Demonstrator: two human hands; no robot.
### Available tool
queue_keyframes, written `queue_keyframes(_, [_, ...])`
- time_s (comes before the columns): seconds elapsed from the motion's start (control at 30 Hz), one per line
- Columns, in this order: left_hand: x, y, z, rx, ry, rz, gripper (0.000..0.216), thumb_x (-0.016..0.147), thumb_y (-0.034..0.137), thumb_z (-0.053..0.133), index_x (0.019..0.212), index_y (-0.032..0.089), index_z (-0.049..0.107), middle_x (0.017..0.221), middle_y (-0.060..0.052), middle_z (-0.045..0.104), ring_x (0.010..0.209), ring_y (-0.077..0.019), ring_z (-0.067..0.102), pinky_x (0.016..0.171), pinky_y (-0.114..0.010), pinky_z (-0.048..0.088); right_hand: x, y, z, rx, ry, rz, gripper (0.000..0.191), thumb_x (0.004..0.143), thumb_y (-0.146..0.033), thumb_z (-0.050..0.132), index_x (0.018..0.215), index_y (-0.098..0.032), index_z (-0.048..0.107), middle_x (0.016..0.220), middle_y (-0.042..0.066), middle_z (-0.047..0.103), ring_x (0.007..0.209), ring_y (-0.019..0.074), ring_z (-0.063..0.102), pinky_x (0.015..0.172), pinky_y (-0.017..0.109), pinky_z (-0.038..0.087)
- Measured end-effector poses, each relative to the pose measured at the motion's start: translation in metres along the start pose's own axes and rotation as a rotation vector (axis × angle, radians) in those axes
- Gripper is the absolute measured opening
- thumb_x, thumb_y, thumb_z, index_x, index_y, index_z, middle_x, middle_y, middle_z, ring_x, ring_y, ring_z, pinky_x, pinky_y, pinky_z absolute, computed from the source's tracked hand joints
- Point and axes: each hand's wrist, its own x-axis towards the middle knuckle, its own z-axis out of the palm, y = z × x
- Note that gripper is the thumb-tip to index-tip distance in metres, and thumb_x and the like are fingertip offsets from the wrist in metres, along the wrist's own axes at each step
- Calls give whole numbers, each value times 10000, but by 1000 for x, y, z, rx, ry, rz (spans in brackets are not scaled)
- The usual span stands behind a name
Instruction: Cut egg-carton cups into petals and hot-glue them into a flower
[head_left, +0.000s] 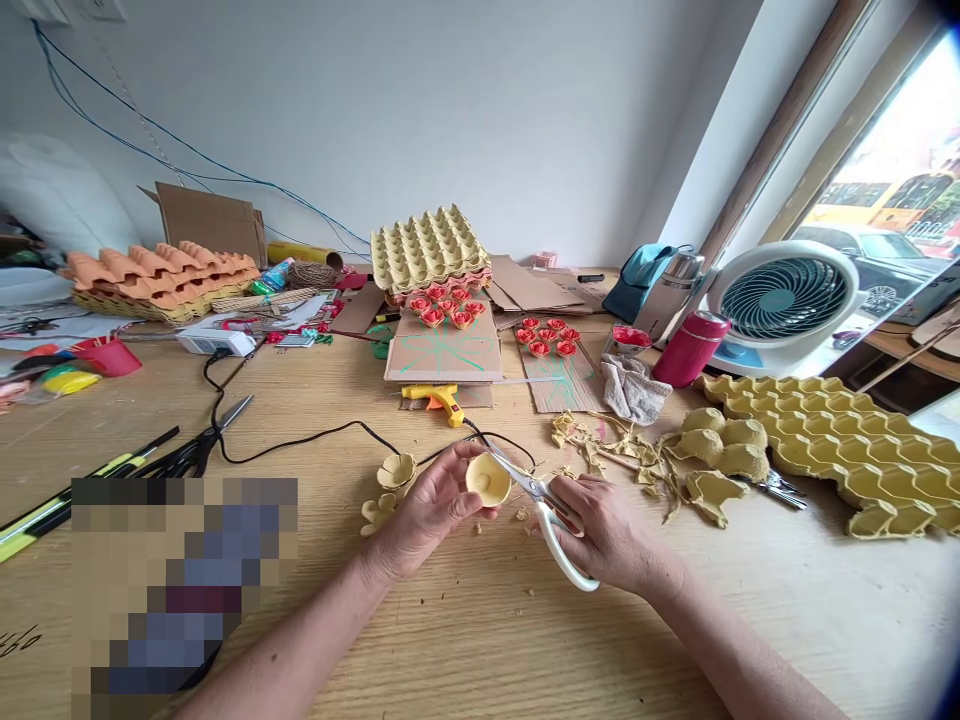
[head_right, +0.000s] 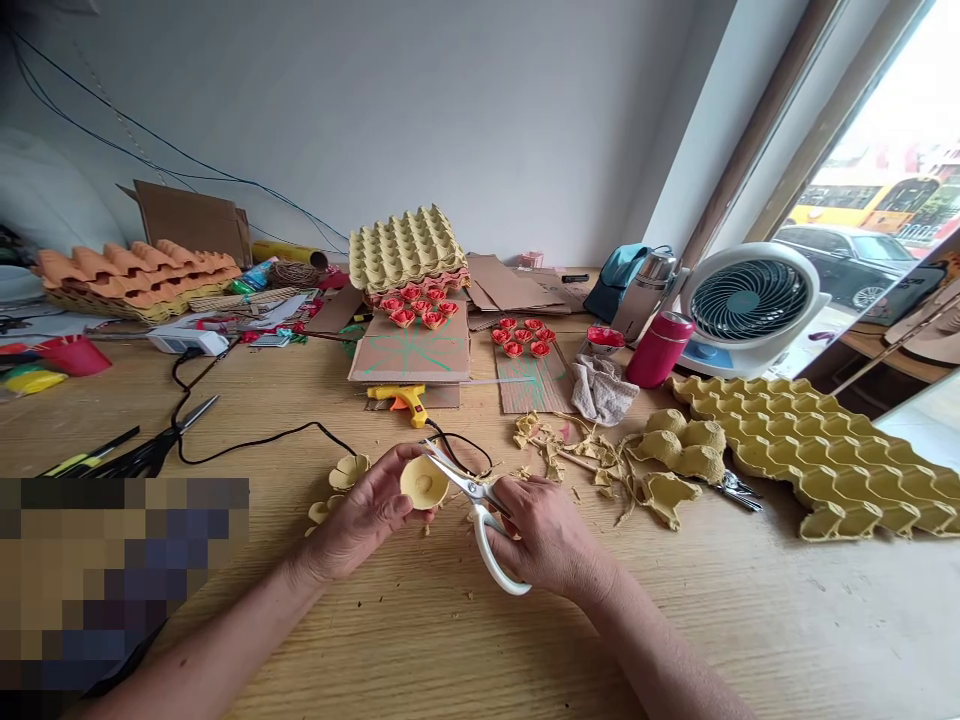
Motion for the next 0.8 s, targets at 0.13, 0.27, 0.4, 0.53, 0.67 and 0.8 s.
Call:
queue_keyframes(0.13, [1, -1, 0, 44, -33, 26, 372, 818, 351, 814, 1138, 236, 664, 996, -30, 653, 817, -147, 628, 724, -283, 574, 2, 0, -1, -19, -9, -8, 227, 952, -318, 516, 774, -231, 405, 692, -6, 546, 619, 168, 484, 645, 298, 321])
queue_keyframes(0.27, [3, -5, -3, 52, -94, -3, 372, 832, 362, 802, 1143, 208, 671, 992, -42, 665, 807, -142, 628, 700, -264, 568, 2, 1, 1, -5, -7, -2, 172, 922, -338, 568, 844, -214, 478, 777, 15, 599, 706, 191, 551, 729, 326, 354])
queue_keyframes(0.4, [2, -6, -6, 48, -87, -36, 413, 807, 375, 825, 1146, 200, 670, 990, -47, 681, 825, -156, 647, 705, -270, 574, 2, 2, 3, 18, -1, -12, 194, 921, -359, 586, 842, -209, 490, 768, 11, 596, 693, 188, 539, 720, 326, 350])
queue_keyframes(0.53, [1, -4, -7, 27, -84, -53, 418, 804, 392, 825, 1146, 204, 675, 957, -39, 696, 789, -145, 656, 701, -270, 578, 2, 2, 3, 26, 8, -34, 219, 926, -334, 585, 797, -217, 452, 714, -9, 571, 637, 166, 486, 685, 305, 339])
queue_keyframes(0.67, [1, -1, -6, -9, -83, -56, 398, 828, 406, 801, 1147, 197, 688, 996, -45, 690, 822, -153, 659, 733, -286, 587, 1, 1, 1, 8, 9, -46, 263, 940, -342, 574, 761, -225, 421, 677, -13, 553, 610, 161, 464, 641, 291, 311])
queue_keyframes(0.8, [1, 1, -4, -38, -84, -61, 351, 877, 401, 750, 1159, 206, 680, 988, -50, 695, 819, -166, 684, 738, -291, 581, -1, 1, 0, -14, 5, -41, 264, 945, -314, 554, 742, -230, 407, 647, -15, 539, 586, 159, 455, 613, 288, 287])
